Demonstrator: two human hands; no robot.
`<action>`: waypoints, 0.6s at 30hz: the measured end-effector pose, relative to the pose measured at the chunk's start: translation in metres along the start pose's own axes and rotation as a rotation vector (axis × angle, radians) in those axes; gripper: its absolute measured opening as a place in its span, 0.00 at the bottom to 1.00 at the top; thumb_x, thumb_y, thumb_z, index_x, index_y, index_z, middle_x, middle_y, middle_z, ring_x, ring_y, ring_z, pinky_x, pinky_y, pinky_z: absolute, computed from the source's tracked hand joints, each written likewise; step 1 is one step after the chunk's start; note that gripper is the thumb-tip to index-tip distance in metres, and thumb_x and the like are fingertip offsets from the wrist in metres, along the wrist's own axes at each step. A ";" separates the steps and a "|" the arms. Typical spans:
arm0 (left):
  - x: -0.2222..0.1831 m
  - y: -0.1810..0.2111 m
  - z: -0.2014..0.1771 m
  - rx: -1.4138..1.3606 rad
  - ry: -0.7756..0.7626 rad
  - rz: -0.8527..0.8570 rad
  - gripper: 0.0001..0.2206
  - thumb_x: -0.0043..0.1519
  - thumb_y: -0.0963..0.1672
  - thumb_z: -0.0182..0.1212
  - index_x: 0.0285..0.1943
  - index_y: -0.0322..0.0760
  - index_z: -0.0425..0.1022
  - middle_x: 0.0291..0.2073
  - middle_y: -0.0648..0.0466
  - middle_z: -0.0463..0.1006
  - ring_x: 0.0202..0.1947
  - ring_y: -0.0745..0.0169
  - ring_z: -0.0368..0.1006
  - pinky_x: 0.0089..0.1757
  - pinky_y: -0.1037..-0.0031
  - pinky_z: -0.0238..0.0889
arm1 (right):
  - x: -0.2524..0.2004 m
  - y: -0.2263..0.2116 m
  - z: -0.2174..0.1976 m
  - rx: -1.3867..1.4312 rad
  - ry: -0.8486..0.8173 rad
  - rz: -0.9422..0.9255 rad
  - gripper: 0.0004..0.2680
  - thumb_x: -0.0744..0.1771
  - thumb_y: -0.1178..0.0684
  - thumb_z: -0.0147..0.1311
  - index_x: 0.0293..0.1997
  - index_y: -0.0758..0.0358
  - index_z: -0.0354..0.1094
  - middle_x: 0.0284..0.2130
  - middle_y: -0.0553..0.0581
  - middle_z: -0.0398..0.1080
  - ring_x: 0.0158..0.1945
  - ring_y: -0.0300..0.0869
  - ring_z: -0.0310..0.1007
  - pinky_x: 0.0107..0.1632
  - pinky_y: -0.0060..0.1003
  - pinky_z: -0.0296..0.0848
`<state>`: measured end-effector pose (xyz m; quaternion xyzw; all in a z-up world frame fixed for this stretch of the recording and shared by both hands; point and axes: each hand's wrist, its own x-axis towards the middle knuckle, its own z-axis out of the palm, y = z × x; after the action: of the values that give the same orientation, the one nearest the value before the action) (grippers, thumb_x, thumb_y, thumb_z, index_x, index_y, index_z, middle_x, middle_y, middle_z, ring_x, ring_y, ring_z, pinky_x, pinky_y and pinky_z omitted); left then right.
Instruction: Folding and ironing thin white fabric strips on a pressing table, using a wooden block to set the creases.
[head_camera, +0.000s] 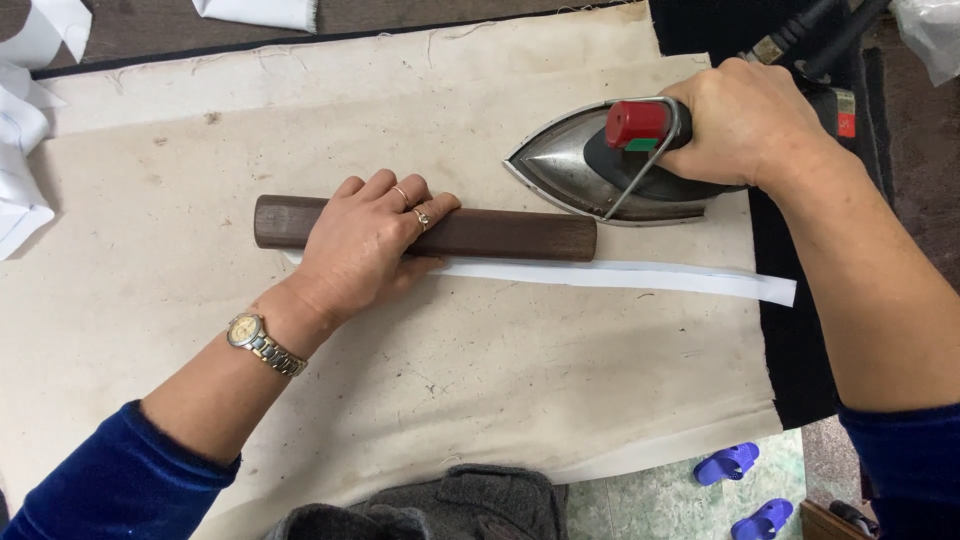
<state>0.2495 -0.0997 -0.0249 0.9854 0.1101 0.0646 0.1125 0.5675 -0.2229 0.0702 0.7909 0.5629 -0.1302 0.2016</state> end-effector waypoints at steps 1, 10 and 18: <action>0.001 0.001 0.000 0.000 0.000 0.000 0.29 0.45 0.50 0.67 0.58 0.52 0.68 0.41 0.59 0.70 0.38 0.55 0.65 0.36 0.65 0.58 | 0.000 0.000 0.000 0.000 0.000 0.000 0.12 0.63 0.39 0.52 0.21 0.50 0.67 0.16 0.53 0.69 0.26 0.53 0.69 0.33 0.47 0.68; 0.011 0.010 0.005 -0.007 -0.009 0.016 0.30 0.45 0.52 0.69 0.58 0.51 0.67 0.42 0.59 0.69 0.39 0.55 0.65 0.36 0.64 0.59 | 0.003 -0.006 -0.004 0.031 0.006 -0.003 0.11 0.63 0.41 0.52 0.21 0.51 0.67 0.17 0.55 0.70 0.30 0.55 0.70 0.36 0.49 0.69; 0.020 0.019 0.012 0.000 -0.013 0.027 0.29 0.47 0.54 0.68 0.57 0.51 0.67 0.41 0.59 0.69 0.40 0.56 0.65 0.37 0.65 0.58 | 0.006 -0.008 -0.004 0.006 0.004 -0.011 0.10 0.63 0.41 0.51 0.23 0.52 0.69 0.19 0.55 0.71 0.30 0.55 0.71 0.35 0.48 0.69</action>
<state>0.2746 -0.1150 -0.0298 0.9872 0.0960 0.0600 0.1123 0.5622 -0.2140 0.0699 0.7886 0.5673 -0.1315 0.1972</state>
